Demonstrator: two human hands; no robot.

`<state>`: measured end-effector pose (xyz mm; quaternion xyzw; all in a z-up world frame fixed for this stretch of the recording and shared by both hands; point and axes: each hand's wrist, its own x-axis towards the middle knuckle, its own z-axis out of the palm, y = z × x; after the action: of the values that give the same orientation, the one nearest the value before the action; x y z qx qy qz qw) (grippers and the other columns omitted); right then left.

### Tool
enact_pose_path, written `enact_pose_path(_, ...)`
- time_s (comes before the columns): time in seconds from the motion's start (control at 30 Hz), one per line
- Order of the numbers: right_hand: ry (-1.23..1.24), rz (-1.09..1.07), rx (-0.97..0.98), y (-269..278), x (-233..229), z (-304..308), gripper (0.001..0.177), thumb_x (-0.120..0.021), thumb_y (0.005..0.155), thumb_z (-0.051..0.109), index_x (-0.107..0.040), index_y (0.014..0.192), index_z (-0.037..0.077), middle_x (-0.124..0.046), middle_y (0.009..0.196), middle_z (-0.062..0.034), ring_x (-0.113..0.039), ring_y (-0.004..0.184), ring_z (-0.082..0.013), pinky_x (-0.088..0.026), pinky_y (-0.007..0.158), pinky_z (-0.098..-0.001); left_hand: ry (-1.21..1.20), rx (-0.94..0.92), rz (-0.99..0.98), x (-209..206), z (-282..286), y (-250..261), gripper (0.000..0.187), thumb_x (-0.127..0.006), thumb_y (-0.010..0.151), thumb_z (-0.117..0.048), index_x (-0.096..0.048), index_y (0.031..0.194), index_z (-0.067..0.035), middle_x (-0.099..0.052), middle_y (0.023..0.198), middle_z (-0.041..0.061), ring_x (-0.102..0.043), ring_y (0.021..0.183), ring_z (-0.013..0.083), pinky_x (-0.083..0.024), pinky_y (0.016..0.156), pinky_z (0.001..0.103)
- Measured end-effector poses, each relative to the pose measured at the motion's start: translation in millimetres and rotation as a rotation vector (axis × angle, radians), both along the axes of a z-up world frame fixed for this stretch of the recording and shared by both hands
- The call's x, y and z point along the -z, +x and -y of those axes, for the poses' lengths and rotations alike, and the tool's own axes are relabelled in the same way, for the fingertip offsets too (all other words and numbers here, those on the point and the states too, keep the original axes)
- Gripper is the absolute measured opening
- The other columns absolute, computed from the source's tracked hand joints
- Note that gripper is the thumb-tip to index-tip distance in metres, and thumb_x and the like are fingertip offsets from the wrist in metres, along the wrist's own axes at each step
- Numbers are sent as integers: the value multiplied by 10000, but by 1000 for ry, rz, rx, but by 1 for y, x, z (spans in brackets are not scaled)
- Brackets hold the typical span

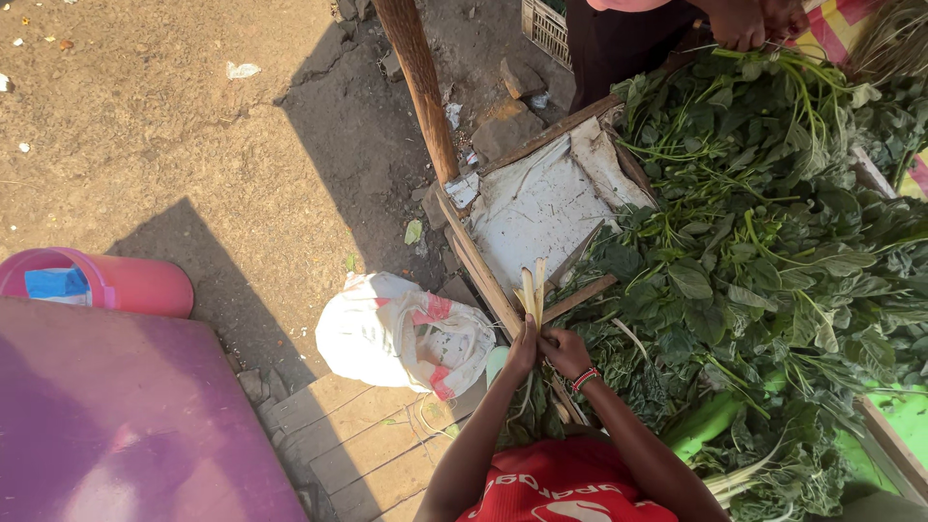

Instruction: The person gathers small bunches of leafy green vegetables from a wooden stall and secures them together with thin strips.

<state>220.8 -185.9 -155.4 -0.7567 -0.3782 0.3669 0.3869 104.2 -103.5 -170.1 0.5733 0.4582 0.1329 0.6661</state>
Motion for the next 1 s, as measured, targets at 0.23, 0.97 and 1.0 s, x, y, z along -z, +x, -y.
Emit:
enact_pose_path(0.23, -81, -112, 101, -1, 19, -9, 319, -708, 912, 291, -784, 995, -8, -695, 643, -79, -630, 556, -135, -496, 539, -330, 405, 163, -13, 74, 3, 19, 565, -249, 1121, -432, -387, 1481, -19, -562, 1265, 311, -539, 1109, 460, -426, 1004, 496)
enact_pose_path(0.97, -315, 163, -118, 3, 71, -29, 362, -763, 826, 418, -834, 858, 64, -737, 741, -137, -711, 674, -275, -556, 683, -403, 10, -292, 63, 30, -2, 15, 325, -705, 986, -243, -623, 1204, -15, -653, 784, 36, -607, 623, 112, -485, 522, 320)
enact_pose_path(1.0, -311, 202, -186, 11, 81, -32, 313, -737, 832, 370, -836, 855, 74, -733, 760, -145, -703, 691, -300, -555, 683, -421, 28, -251, 65, 28, -3, 17, 296, -715, 980, -259, -650, 1149, -25, -688, 775, 27, -637, 638, 101, -504, 554, 309)
